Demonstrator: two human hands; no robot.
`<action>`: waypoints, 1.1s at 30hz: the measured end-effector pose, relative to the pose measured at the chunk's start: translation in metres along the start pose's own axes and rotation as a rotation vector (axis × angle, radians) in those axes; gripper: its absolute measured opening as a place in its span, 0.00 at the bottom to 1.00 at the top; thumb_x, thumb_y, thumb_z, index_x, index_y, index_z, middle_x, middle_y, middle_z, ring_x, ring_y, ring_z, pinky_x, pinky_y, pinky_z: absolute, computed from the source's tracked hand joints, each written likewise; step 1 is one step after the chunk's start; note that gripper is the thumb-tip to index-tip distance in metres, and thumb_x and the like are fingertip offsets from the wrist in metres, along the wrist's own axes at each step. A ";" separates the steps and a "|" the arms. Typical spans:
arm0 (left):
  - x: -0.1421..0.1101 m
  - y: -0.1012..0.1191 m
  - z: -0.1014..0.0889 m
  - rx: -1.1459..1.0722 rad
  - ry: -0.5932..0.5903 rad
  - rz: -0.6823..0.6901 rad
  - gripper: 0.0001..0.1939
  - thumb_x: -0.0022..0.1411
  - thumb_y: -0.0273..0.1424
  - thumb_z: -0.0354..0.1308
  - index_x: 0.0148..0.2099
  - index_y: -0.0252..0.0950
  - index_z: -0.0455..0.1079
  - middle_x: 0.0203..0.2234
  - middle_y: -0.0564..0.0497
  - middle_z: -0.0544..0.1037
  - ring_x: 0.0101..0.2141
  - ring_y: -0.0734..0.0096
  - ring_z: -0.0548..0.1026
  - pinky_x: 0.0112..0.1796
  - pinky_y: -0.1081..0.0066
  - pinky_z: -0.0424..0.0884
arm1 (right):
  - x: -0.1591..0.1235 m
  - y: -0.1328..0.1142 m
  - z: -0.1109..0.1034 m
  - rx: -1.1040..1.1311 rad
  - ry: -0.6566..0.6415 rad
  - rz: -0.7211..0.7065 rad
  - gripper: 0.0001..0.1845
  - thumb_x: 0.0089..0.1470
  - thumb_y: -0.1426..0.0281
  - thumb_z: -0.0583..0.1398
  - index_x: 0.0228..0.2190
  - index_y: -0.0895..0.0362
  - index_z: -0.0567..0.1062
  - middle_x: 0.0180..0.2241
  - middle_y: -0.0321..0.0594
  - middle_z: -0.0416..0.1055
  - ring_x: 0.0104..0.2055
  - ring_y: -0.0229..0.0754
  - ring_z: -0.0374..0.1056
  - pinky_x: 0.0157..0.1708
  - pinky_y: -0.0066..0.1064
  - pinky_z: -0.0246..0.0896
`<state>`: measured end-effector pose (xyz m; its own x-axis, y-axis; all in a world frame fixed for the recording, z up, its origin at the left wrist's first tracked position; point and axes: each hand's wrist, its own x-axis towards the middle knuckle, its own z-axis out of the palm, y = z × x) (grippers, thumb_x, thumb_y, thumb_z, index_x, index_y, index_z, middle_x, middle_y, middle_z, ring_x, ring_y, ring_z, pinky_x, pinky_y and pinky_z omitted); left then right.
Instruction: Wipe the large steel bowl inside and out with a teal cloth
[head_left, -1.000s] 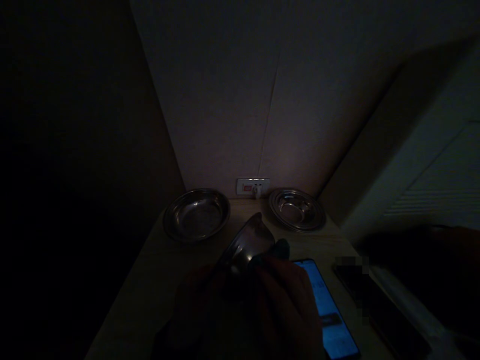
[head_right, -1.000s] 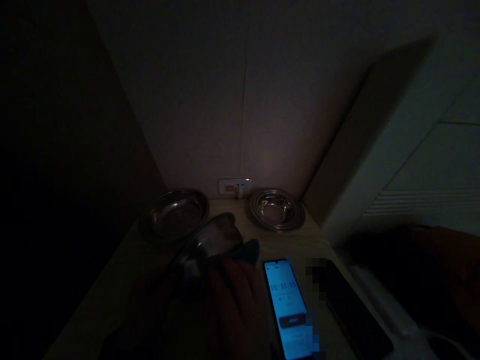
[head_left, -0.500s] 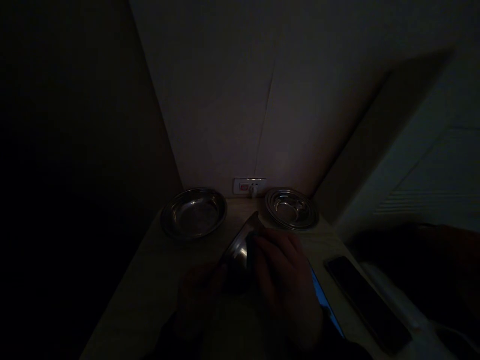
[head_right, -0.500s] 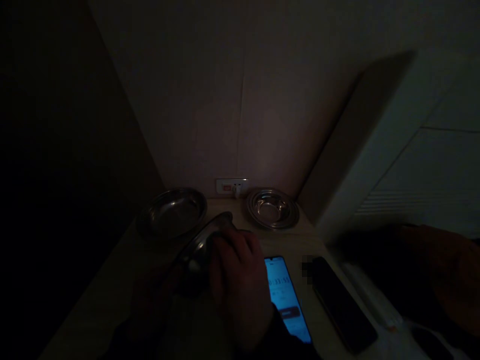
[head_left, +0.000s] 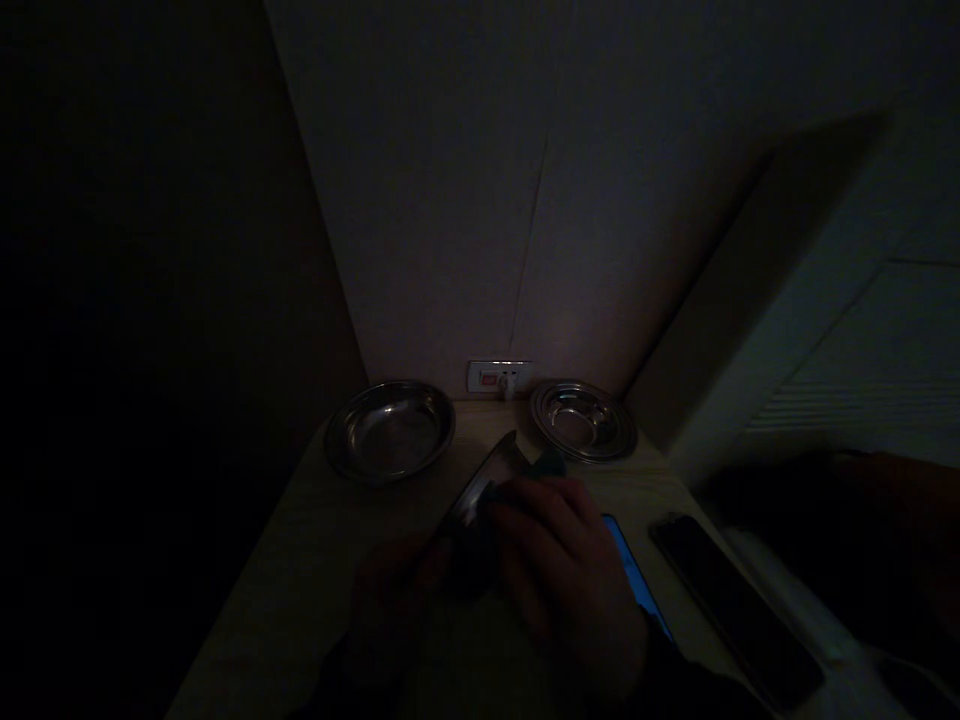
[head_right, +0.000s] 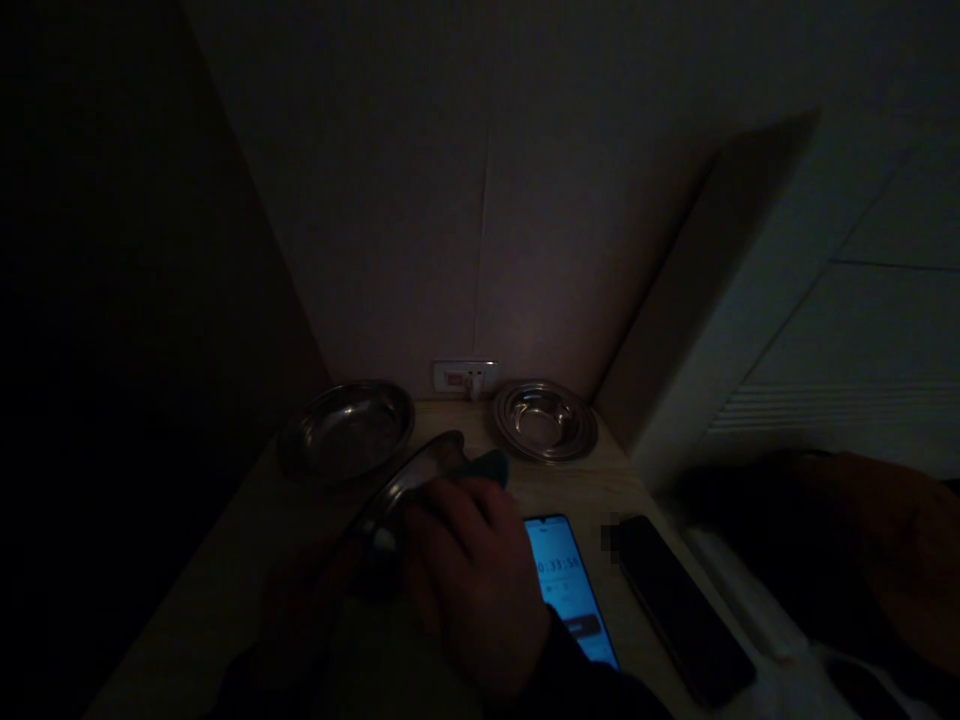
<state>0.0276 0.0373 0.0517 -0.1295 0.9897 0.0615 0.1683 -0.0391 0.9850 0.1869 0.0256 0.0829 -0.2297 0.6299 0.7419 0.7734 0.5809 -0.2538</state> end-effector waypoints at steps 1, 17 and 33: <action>0.001 -0.001 0.000 0.021 0.020 -0.004 0.17 0.51 0.42 0.57 0.17 0.37 0.73 0.14 0.51 0.75 0.18 0.69 0.71 0.21 0.72 0.67 | 0.002 0.005 0.000 0.024 0.011 0.042 0.12 0.56 0.75 0.57 0.41 0.57 0.76 0.42 0.44 0.74 0.42 0.46 0.66 0.41 0.39 0.68; 0.011 -0.015 -0.010 -0.080 0.094 -0.144 0.17 0.58 0.42 0.53 0.37 0.37 0.78 0.33 0.44 0.82 0.35 0.54 0.79 0.35 0.61 0.75 | -0.040 0.020 0.008 0.208 0.206 0.440 0.09 0.58 0.69 0.58 0.41 0.52 0.75 0.42 0.39 0.75 0.43 0.39 0.72 0.42 0.29 0.70; 0.004 -0.012 -0.003 -0.331 0.171 -0.310 0.13 0.58 0.36 0.53 0.36 0.39 0.79 0.36 0.49 0.82 0.43 0.57 0.77 0.46 0.61 0.73 | -0.070 -0.018 0.020 0.038 -0.046 0.066 0.10 0.59 0.75 0.56 0.43 0.60 0.73 0.44 0.46 0.71 0.46 0.43 0.65 0.43 0.33 0.64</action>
<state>0.0224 0.0417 0.0410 -0.2876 0.9260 -0.2446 -0.2195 0.1849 0.9579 0.1772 -0.0185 0.0232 -0.2063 0.6903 0.6935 0.7649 0.5558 -0.3256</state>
